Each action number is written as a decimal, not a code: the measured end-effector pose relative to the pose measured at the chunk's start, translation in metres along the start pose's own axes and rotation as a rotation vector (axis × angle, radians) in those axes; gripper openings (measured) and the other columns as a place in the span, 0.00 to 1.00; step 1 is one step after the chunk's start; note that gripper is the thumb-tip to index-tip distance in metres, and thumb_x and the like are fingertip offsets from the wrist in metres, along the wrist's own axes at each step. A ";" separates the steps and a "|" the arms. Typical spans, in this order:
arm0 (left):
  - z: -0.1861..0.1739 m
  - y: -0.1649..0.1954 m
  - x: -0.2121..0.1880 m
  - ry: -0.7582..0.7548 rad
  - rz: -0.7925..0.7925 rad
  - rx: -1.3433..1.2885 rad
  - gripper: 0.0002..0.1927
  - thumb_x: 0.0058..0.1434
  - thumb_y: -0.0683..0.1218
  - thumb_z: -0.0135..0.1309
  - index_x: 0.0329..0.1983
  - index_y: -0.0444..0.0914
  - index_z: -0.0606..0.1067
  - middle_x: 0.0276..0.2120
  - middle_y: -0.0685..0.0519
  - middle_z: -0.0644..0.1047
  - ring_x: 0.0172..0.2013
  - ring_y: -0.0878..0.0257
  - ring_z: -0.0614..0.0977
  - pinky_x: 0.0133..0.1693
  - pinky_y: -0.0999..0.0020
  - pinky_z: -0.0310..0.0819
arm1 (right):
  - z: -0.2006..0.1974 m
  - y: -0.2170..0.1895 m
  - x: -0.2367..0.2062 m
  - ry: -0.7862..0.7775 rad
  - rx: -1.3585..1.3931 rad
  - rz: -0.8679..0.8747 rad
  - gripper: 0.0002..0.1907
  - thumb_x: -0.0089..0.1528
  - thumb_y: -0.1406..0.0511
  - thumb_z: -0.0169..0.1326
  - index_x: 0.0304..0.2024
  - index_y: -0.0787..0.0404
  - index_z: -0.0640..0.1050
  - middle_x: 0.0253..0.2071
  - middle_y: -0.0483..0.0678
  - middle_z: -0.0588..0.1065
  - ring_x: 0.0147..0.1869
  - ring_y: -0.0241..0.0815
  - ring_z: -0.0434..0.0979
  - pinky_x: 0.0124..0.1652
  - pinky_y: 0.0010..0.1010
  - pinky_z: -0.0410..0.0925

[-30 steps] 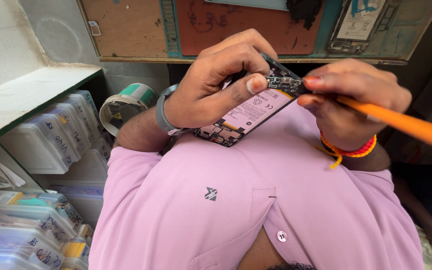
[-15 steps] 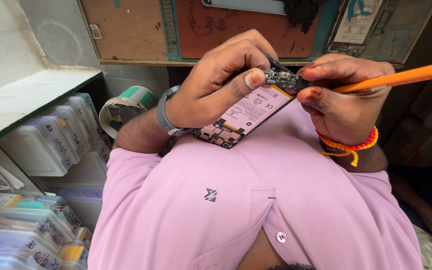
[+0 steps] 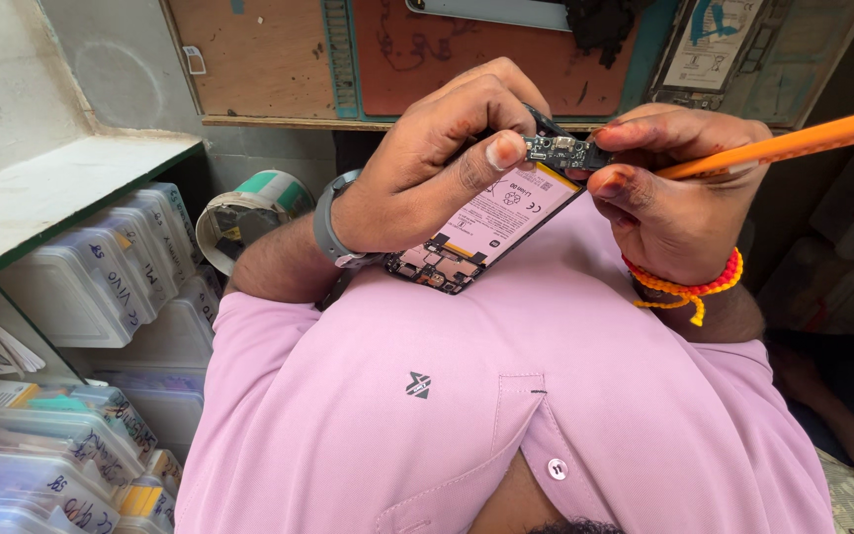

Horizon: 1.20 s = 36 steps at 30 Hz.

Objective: The person uses a utility knife to pry open the back of a disassembled smartphone, removes a small internal component, and then handles a banknote. The phone remains open on the lap during the process.

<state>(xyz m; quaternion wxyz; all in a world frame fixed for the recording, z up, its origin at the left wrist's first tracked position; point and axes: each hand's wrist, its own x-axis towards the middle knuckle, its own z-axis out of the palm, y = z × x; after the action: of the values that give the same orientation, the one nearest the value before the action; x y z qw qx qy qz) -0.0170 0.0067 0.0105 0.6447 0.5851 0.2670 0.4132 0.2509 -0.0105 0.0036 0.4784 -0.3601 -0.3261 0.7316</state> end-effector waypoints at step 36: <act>0.002 0.009 -0.003 0.066 -0.086 -0.143 0.16 0.82 0.52 0.48 0.61 0.36 0.66 0.50 0.53 0.70 0.46 0.72 0.71 0.50 0.77 0.68 | 0.010 -0.006 0.002 0.061 -0.086 0.005 0.07 0.68 0.78 0.64 0.46 0.74 0.78 0.42 0.56 0.79 0.37 0.37 0.82 0.31 0.18 0.73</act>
<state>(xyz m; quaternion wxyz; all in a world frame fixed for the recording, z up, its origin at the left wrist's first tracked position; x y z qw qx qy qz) -0.0188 0.0032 0.0190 0.6927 0.5117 0.2829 0.4222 0.2444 -0.0086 0.0135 0.4705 -0.4033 -0.3415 0.7067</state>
